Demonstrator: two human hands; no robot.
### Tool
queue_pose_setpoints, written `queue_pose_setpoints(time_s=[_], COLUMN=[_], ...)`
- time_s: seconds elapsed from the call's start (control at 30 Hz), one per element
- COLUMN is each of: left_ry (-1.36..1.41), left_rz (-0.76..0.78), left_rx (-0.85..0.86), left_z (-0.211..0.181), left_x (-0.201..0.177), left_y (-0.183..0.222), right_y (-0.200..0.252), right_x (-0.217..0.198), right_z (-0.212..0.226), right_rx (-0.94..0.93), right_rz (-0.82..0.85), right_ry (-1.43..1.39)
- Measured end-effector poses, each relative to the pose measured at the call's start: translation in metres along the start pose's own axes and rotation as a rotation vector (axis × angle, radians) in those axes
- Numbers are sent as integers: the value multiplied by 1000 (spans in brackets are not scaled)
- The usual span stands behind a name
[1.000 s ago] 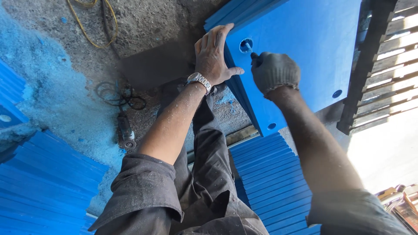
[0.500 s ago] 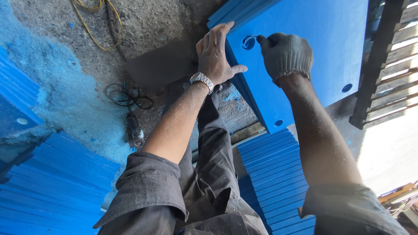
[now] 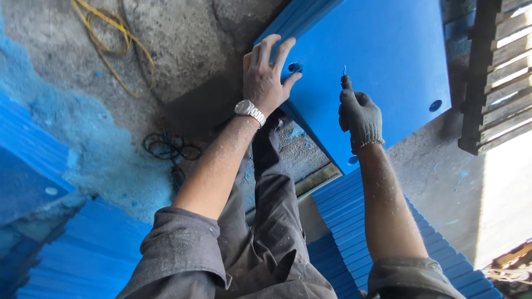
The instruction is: The recorder is cleaning and deburring the edges and holes of blue plastic blocks using a small hand tool.
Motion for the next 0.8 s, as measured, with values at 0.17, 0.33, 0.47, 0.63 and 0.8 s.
queue_pose_setpoints(time_s=[0.17, 0.33, 0.47, 0.63, 0.8], left_ry=[-240, 218, 297, 316, 253], left_rz=[149, -10, -86, 5, 27], left_rx=[199, -311, -725, -628, -469], left_z=[-15, 39, 98, 67, 36], left_x=[10, -22, -8, -13, -9], left_y=[-29, -19, 18, 22, 16], right_y=[-65, -144, -181, -191, -191], right_x=[-35, -53, -52, -83, -86], right_z=[20, 78, 111, 109, 98], right_rx=[-142, -696, -991, -742, -458], right_rz=[-27, -246, -239, -238, -197], right_ry=[181, 472, 355, -191, -706])
Point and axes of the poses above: each hand's wrist, its own y-axis away from the middle knuckle, its own x-axis out of the palm, z = x × y, the point moved 8 cm from there along -y, towards the middle knuckle, and after that the axes turned 2 degrees about -y, right-handed, at the moved point
